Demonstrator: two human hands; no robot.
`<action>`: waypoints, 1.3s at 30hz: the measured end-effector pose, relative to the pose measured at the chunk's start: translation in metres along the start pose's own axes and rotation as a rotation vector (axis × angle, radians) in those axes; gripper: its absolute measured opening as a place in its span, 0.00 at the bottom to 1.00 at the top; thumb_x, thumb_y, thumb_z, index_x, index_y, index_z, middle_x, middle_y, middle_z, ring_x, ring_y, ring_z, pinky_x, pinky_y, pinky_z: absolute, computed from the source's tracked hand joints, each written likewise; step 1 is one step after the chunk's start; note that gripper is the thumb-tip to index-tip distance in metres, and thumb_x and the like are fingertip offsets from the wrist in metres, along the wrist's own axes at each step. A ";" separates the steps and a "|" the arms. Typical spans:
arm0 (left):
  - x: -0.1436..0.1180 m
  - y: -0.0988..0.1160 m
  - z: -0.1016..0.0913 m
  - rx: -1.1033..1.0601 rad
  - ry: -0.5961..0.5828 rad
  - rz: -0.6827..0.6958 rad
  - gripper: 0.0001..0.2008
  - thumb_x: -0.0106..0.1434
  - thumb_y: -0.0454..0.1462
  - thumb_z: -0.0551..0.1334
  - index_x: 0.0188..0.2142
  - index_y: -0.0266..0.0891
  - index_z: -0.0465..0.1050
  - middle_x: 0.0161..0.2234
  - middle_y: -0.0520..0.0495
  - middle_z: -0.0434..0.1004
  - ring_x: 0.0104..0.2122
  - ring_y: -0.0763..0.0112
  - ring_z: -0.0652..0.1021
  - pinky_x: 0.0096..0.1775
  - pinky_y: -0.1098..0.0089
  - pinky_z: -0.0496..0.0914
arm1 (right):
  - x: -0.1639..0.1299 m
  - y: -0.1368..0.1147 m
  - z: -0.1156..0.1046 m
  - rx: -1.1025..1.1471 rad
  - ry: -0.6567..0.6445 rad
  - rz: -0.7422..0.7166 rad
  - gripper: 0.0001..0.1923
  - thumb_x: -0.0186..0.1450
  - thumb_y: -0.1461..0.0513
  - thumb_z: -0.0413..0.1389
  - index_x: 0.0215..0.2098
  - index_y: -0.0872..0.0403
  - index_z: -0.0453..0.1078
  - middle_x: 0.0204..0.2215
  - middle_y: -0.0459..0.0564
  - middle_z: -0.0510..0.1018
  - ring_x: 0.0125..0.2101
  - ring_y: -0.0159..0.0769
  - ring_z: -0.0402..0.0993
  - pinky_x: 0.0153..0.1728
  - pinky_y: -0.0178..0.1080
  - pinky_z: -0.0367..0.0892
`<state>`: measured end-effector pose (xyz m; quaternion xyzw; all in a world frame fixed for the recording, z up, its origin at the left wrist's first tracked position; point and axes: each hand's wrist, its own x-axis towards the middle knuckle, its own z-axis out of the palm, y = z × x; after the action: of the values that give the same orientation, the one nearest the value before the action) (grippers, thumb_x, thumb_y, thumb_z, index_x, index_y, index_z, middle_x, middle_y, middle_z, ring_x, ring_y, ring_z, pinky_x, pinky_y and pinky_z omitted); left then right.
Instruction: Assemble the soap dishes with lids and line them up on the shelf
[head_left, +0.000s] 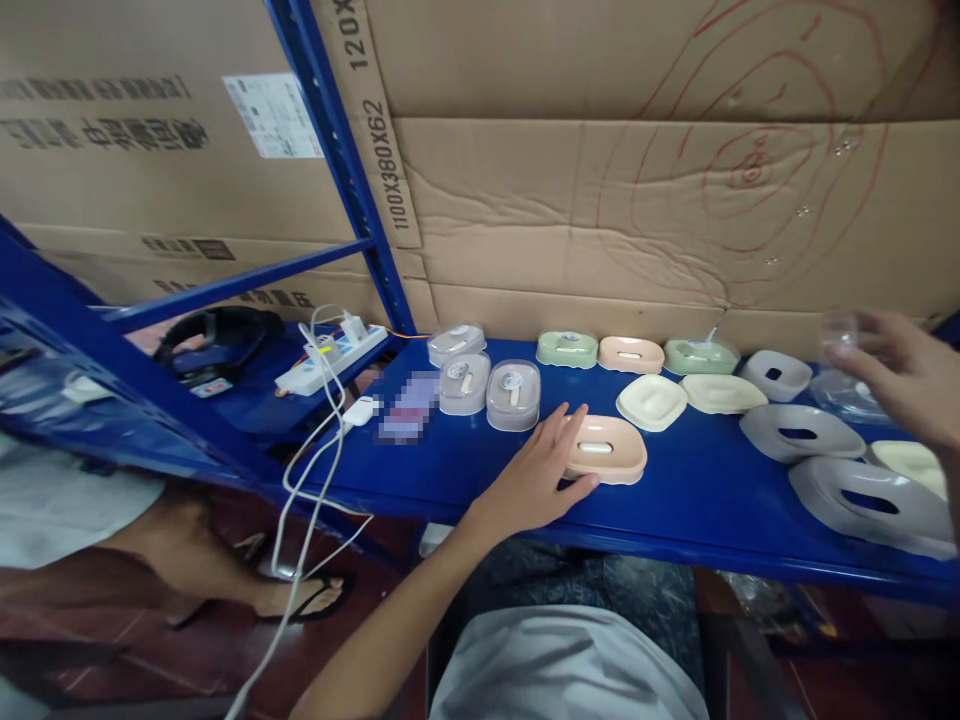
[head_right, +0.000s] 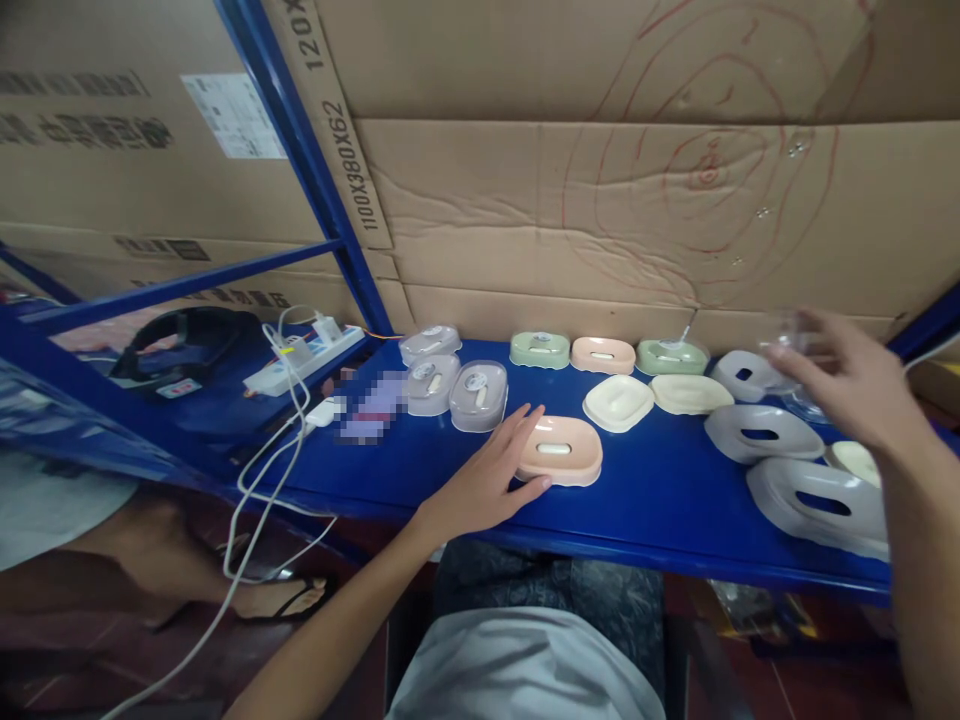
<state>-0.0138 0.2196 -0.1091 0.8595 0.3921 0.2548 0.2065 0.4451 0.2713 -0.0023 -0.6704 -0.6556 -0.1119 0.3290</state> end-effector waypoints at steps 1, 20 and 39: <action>0.000 0.000 0.000 -0.002 0.004 -0.002 0.46 0.77 0.50 0.61 0.82 0.47 0.34 0.82 0.37 0.40 0.81 0.51 0.44 0.77 0.45 0.53 | -0.008 -0.026 0.001 0.157 -0.093 -0.043 0.48 0.72 0.29 0.46 0.71 0.55 0.68 0.58 0.70 0.81 0.53 0.52 0.81 0.50 0.51 0.74; 0.004 -0.009 0.004 -0.076 0.075 -0.005 0.55 0.73 0.45 0.67 0.82 0.42 0.28 0.77 0.28 0.52 0.76 0.44 0.60 0.73 0.43 0.62 | -0.085 -0.183 0.083 0.006 -0.558 -0.540 0.61 0.64 0.25 0.54 0.76 0.62 0.61 0.67 0.76 0.72 0.66 0.73 0.70 0.61 0.65 0.71; 0.004 -0.010 0.002 -0.140 0.048 -0.091 0.56 0.71 0.51 0.68 0.82 0.39 0.33 0.80 0.27 0.47 0.78 0.42 0.58 0.73 0.44 0.62 | -0.095 -0.173 0.120 0.352 -0.433 -0.593 0.44 0.70 0.38 0.62 0.76 0.50 0.65 0.62 0.64 0.73 0.60 0.58 0.77 0.60 0.61 0.77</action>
<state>-0.0157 0.2282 -0.1150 0.8179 0.4169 0.2923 0.2679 0.2361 0.2525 -0.0976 -0.3936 -0.8838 0.0556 0.2467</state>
